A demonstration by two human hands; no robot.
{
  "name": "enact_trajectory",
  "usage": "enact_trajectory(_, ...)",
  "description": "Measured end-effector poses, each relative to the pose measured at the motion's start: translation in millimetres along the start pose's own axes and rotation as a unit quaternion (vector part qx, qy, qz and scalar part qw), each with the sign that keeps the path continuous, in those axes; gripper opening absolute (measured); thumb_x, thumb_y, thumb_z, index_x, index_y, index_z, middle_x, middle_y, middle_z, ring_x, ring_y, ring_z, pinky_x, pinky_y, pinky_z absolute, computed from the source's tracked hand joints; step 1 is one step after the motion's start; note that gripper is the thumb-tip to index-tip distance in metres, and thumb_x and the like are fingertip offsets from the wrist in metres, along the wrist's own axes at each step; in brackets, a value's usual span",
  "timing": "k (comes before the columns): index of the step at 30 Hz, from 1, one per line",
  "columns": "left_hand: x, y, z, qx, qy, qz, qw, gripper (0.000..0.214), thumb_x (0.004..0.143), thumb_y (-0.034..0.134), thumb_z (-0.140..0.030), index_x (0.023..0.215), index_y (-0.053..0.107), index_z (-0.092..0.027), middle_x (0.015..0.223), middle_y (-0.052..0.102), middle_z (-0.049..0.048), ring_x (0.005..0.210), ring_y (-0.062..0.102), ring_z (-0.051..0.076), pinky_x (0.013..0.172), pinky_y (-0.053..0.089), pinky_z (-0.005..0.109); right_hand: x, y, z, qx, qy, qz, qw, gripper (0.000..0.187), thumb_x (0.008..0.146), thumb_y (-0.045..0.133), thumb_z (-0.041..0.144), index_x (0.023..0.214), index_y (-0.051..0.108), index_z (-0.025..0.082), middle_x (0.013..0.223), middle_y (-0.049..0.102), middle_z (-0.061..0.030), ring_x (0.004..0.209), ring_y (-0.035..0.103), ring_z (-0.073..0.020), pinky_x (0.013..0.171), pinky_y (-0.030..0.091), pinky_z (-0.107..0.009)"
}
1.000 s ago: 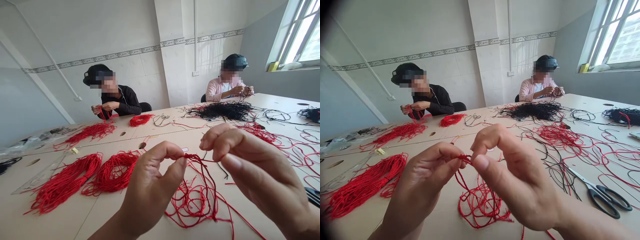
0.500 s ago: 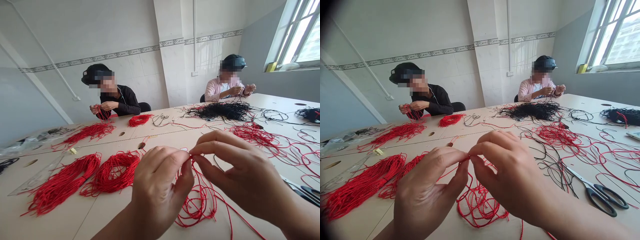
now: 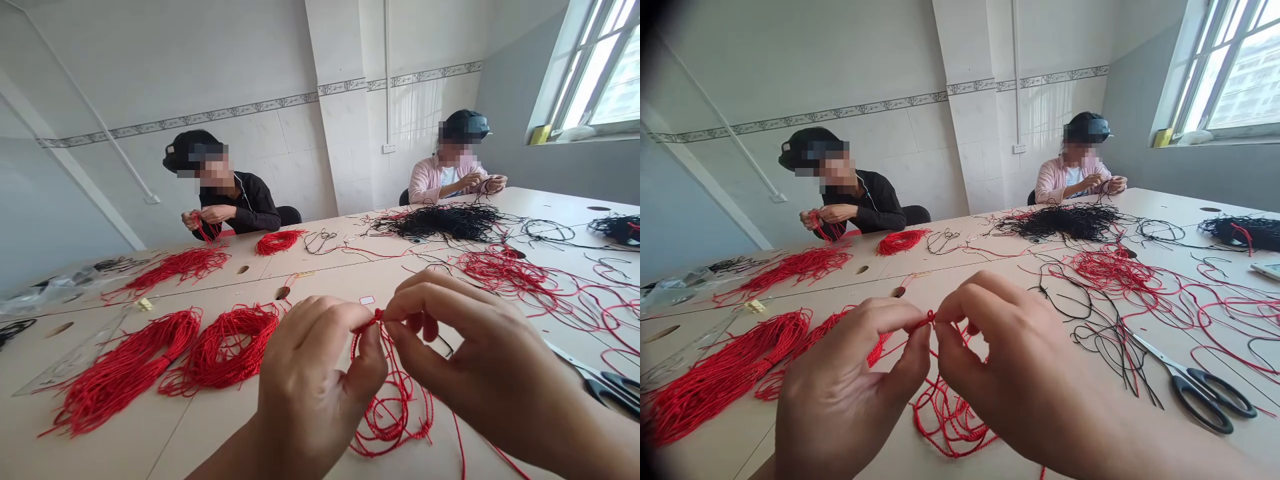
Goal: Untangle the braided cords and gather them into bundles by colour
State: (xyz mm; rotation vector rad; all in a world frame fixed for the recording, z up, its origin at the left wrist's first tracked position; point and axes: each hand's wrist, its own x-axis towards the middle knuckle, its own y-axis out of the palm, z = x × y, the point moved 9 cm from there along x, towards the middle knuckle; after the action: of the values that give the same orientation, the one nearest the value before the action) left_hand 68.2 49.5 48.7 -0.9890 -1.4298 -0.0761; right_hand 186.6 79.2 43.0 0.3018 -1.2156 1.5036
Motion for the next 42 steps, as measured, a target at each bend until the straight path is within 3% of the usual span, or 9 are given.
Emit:
enact_trajectory(6, -2.1, -3.2, -16.3, 0.039, 0.084, -0.025, 0.995, 0.015, 0.082, 0.06, -0.009, 0.088, 0.058, -0.022, 0.073, 0.069, 0.0012, 0.069, 0.066, 0.018, 0.071, 0.055, 0.033, -1.2, 2.1, -5.3, 0.02, 0.019, -0.009, 1.0, 0.019, 0.079, 0.058, 0.004, 0.079, 0.063, 0.022, 0.077, 0.061, 0.0034, 0.067, 0.057, -0.0085, 0.059, 0.047, -0.019)
enact_trajectory(15, -7.7, -1.3, -25.3, 0.085, 0.153, -0.027, 0.984, 0.013, 0.082, 0.064, -0.008, 0.093, 0.062, -0.013, 0.076, 0.07, 0.0061, 0.077, 0.066, 0.02, 0.081, 0.053, 0.036, -1.2, -1.1, 12.4, -0.052, -0.061, -0.026, 0.996, 0.013, 0.08, 0.056, 0.007, 0.075, 0.065, 0.015, 0.074, 0.061, -0.0027, 0.061, 0.055, -0.0107, 0.047, 0.041, -0.021)
enact_trajectory(19, -3.9, -1.6, -23.9, 0.077, 0.132, -0.02, 0.988, 0.014, 0.081, 0.064, -0.009, 0.091, 0.061, -0.019, 0.075, 0.071, 0.0026, 0.074, 0.067, 0.019, 0.079, 0.054, 0.036, 5.8, 3.1, -9.8, 0.107, 0.054, 0.001, 0.993, 0.015, 0.072, 0.053, 0.005, 0.063, 0.058, 0.016, 0.062, 0.056, 0.0013, 0.057, 0.051, -0.0087, 0.047, 0.041, -0.018)
enact_trajectory(23, -1.1, -2.2, -22.3, 0.08, 0.115, -0.018, 0.99, 0.014, 0.082, 0.062, -0.011, 0.089, 0.06, -0.023, 0.074, 0.071, 0.0003, 0.073, 0.067, 0.019, 0.083, 0.054, 0.039, 2.2, 34.6, -33.1, 0.317, 0.2, 0.138, 0.917, 0.009, 0.074, 0.052, 0.013, 0.068, 0.056, 0.018, 0.056, 0.05, 0.0047, 0.049, 0.041, -0.0067, 0.041, 0.034, -0.016)
enact_trajectory(25, 0.1, -2.1, -18.0, 0.057, 0.09, -0.013, 0.994, 0.015, 0.082, 0.06, -0.011, 0.089, 0.058, -0.024, 0.074, 0.07, 0.0, 0.072, 0.067, 0.018, 0.08, 0.055, 0.038, 2.1, 36.5, -34.6, 0.327, 0.207, 0.14, 0.911, 0.008, 0.075, 0.052, 0.015, 0.07, 0.058, 0.018, 0.057, 0.051, 0.0041, 0.05, 0.042, -0.0072, 0.042, 0.034, -0.017)
enact_trajectory(31, -1.6, 0.1, -7.9, 0.018, 0.052, -0.007, 0.998, 0.014, 0.084, 0.057, -0.009, 0.091, 0.056, -0.021, 0.079, 0.069, 0.0009, 0.073, 0.067, 0.017, 0.075, 0.054, 0.032, 6.9, 12.2, -19.0, 0.16, 0.12, 0.019, 0.98, 0.014, 0.068, 0.054, 0.006, 0.06, 0.053, 0.017, 0.06, 0.054, 0.0035, 0.056, 0.047, -0.008, 0.049, 0.039, -0.018)
enact_trajectory(36, -6.1, 2.1, -19.8, 0.072, 0.135, -0.027, 0.988, 0.017, 0.081, 0.061, -0.008, 0.093, 0.057, -0.018, 0.077, 0.069, 0.0034, 0.076, 0.065, 0.019, 0.084, 0.053, 0.037, 1.0, 37.4, -34.5, 0.262, 0.198, 0.148, 0.933, 0.011, 0.077, 0.05, 0.013, 0.068, 0.054, 0.017, 0.058, 0.05, 0.0035, 0.053, 0.043, -0.0083, 0.045, 0.034, -0.018)
enact_trajectory(39, -1.2, 2.2, -10.3, 0.036, 0.075, -0.011, 0.997, 0.014, 0.082, 0.057, -0.008, 0.087, 0.057, -0.021, 0.074, 0.068, 0.0006, 0.071, 0.064, 0.018, 0.078, 0.053, 0.036, -1.9, 47.5, -37.3, 0.307, 0.213, 0.196, 0.907, 0.013, 0.083, 0.046, 0.014, 0.073, 0.055, 0.017, 0.059, 0.049, 0.0034, 0.052, 0.042, -0.0083, 0.045, 0.036, -0.019)
enact_trajectory(42, 1.2, 9.8, 20.2, -0.099, -0.097, 0.058, 0.989, 0.01, 0.085, 0.054, -0.015, 0.079, 0.056, -0.023, 0.068, 0.062, -0.0033, 0.06, 0.057, 0.014, 0.058, 0.048, 0.026, 6.3, 24.3, -29.6, 0.209, 0.118, 0.086, 0.967, 0.01, 0.085, 0.051, 0.012, 0.082, 0.058, 0.017, 0.069, 0.057, 0.0014, 0.058, 0.052, -0.0091, 0.05, 0.044, -0.02)
